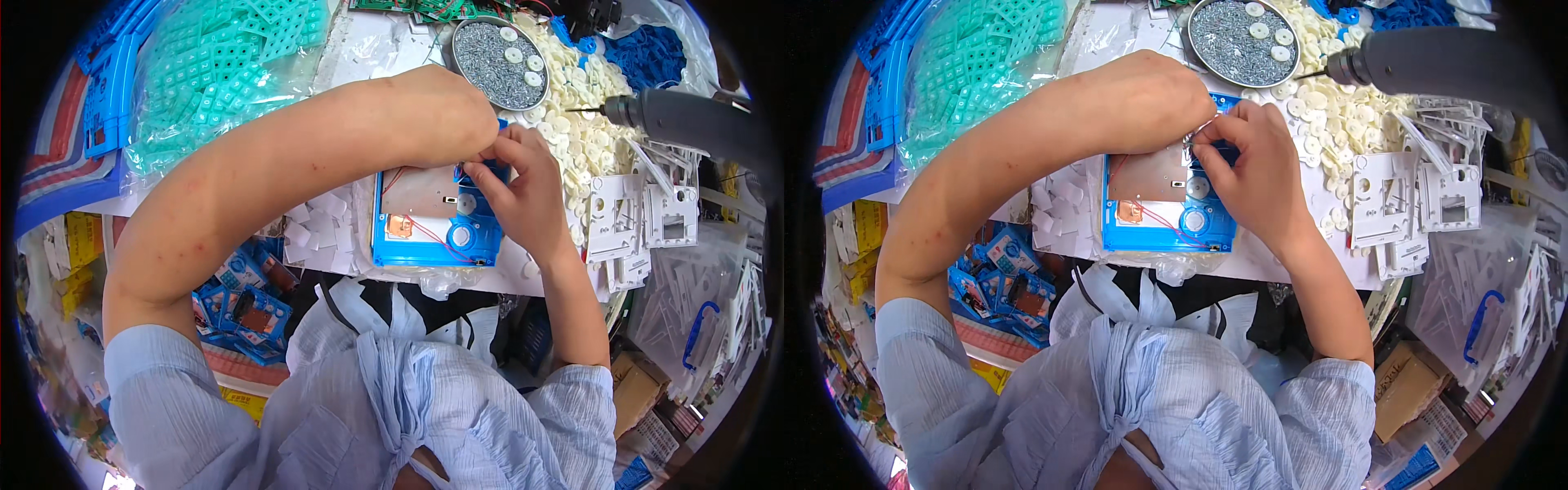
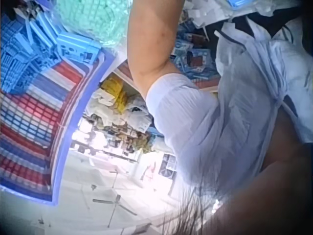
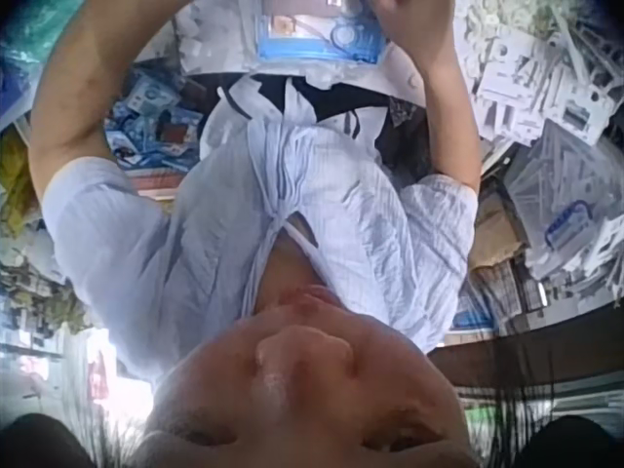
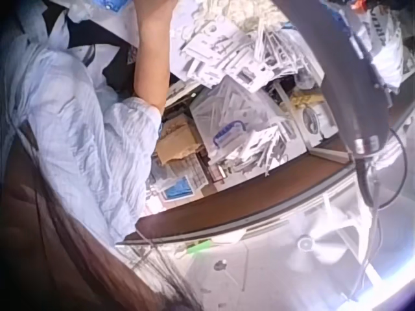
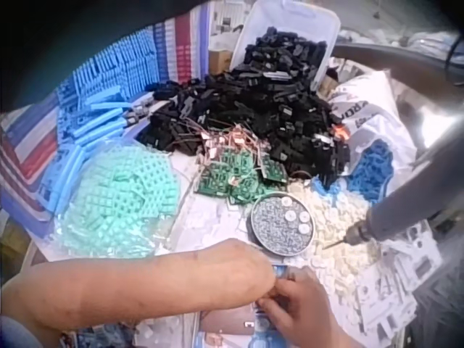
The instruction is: Assembling the internal and external components of a blue electronic device using a power screwdriver on a workbench.
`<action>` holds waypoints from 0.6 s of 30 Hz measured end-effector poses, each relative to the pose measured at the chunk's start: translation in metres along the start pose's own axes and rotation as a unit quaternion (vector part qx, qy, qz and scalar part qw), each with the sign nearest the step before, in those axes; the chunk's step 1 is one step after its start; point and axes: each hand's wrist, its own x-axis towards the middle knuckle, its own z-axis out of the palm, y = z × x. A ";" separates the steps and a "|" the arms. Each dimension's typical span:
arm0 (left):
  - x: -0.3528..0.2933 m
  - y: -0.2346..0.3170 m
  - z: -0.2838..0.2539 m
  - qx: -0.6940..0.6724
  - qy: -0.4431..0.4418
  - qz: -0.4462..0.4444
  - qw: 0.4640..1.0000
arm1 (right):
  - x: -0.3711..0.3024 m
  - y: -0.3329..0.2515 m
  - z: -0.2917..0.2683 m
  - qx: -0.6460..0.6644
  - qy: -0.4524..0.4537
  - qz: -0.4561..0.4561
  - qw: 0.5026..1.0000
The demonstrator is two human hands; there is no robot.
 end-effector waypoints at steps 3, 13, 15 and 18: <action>0.000 -0.006 0.017 0.008 0.054 0.024 0.998 | -0.005 0.000 -0.006 0.015 -0.018 -0.021 1.000; -0.006 -0.007 0.019 0.043 0.061 0.035 0.997 | -0.017 -0.020 -0.007 -0.178 -0.034 -0.146 0.972; -0.003 -0.006 0.022 0.039 0.063 0.031 0.997 | -0.020 -0.014 -0.004 -0.149 -0.019 -0.146 0.978; -0.001 -0.005 0.020 0.038 0.065 0.011 0.997 | -0.025 -0.011 0.000 -0.135 -0.004 -0.140 0.981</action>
